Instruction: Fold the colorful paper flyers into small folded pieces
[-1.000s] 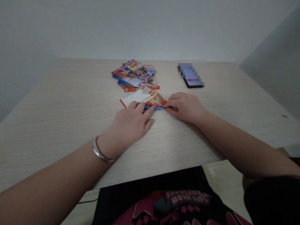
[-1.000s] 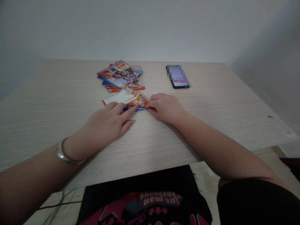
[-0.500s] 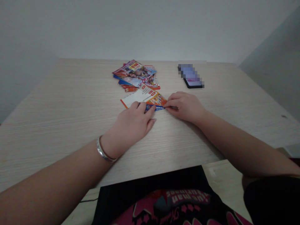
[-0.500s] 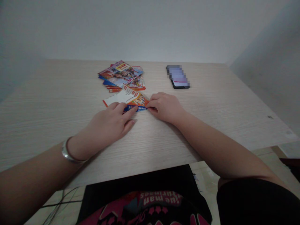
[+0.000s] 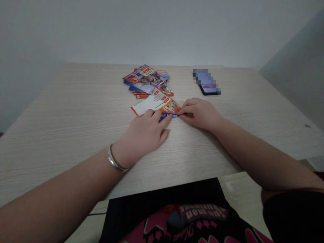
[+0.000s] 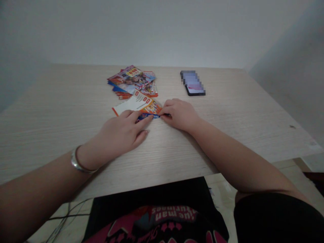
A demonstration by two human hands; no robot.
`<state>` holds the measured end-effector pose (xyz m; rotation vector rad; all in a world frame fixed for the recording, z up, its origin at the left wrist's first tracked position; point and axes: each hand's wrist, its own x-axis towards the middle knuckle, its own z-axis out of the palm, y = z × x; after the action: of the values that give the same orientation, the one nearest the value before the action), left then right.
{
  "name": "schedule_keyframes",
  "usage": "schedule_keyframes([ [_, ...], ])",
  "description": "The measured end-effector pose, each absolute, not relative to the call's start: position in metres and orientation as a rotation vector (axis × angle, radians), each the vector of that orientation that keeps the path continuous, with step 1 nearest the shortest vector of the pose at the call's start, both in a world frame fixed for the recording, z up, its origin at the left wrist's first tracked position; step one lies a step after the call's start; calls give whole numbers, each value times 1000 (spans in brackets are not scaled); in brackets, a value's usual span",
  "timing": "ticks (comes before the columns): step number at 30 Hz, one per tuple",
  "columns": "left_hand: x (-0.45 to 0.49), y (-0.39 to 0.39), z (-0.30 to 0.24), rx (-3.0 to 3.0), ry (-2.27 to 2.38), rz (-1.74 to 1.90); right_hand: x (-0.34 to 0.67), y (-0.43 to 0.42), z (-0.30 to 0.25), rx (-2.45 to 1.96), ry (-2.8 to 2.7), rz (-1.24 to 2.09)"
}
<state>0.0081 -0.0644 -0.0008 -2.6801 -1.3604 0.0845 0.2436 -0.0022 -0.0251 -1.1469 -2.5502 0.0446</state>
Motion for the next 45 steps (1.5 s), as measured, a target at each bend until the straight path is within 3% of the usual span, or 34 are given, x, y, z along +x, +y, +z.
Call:
schedule_keyframes([
  [45, 6, -65, -7, -2628, -1335, 88, 241, -12, -12, -1259, -2728, -168],
])
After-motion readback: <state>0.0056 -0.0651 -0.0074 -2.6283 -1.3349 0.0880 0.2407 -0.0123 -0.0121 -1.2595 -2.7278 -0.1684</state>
